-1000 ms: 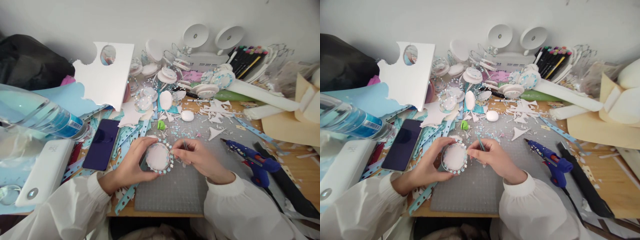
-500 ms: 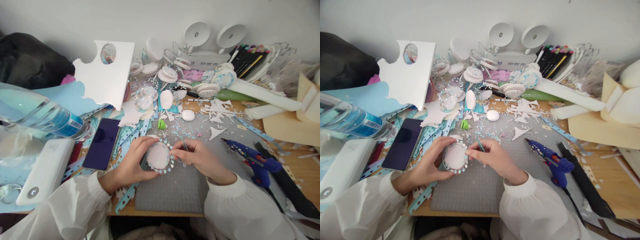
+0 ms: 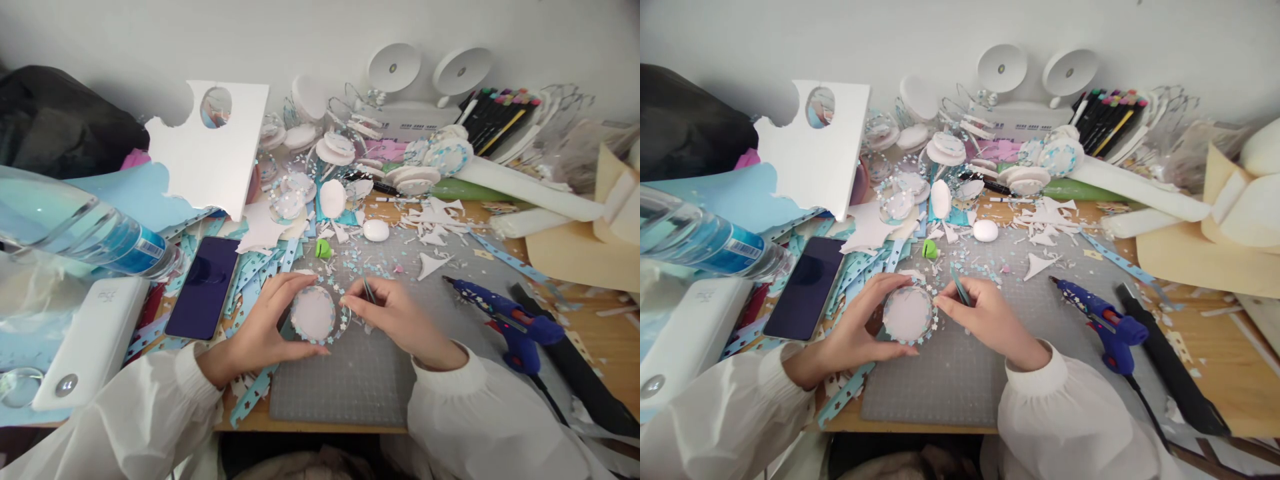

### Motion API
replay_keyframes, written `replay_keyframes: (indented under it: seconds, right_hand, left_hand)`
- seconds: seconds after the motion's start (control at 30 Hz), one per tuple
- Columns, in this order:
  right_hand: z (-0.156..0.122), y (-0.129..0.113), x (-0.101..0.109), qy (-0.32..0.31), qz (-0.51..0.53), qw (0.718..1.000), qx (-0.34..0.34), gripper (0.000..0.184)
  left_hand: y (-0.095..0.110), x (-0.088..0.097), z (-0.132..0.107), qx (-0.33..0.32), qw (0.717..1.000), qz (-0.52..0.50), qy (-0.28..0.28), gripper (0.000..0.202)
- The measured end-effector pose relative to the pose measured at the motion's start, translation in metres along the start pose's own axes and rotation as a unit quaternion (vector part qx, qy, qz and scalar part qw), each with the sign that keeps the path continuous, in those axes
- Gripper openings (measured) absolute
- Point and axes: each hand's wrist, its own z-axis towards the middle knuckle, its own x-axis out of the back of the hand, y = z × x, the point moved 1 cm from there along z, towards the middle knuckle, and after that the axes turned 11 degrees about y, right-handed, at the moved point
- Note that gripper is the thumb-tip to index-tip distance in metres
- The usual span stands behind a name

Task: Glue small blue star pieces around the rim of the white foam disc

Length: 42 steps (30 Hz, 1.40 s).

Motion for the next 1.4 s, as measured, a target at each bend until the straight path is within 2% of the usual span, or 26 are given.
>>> replay_keyframes:
  seconds: [0.1, 0.3, 0.4, 1.0, 1.23, 1.4]
  right_hand:
    - [0.001, 0.001, -0.002, 0.012, 0.005, 1.000, -0.004, 0.030]
    - [-0.002, 0.001, -0.003, -0.054, 0.179, 0.982, -0.039, 0.027]
    - [-0.004, -0.002, -0.003, -0.074, 0.217, 0.972, -0.054, 0.028]
    - [-0.003, 0.006, -0.004, -0.064, 0.174, 0.981, -0.056, 0.027]
    - [-0.006, -0.003, -0.004, -0.073, 0.213, 0.973, -0.049, 0.027]
    - [-0.007, -0.009, -0.002, -0.081, 0.214, 0.972, -0.054, 0.028]
  left_hand:
    - [0.001, 0.001, 0.001, 0.002, 1.000, -0.002, 0.007, 0.085]
    - [0.004, 0.002, 0.002, 0.020, 0.999, -0.045, 0.014, 0.080]
    - [0.003, 0.002, 0.001, 0.028, 0.998, -0.058, 0.008, 0.081]
    - [0.003, 0.002, 0.000, 0.017, 0.998, -0.055, -0.015, 0.082]
    - [0.000, 0.000, -0.003, 0.028, 0.995, -0.094, -0.014, 0.083]
    - [-0.001, -0.001, -0.003, 0.031, 0.991, -0.128, 0.007, 0.084]
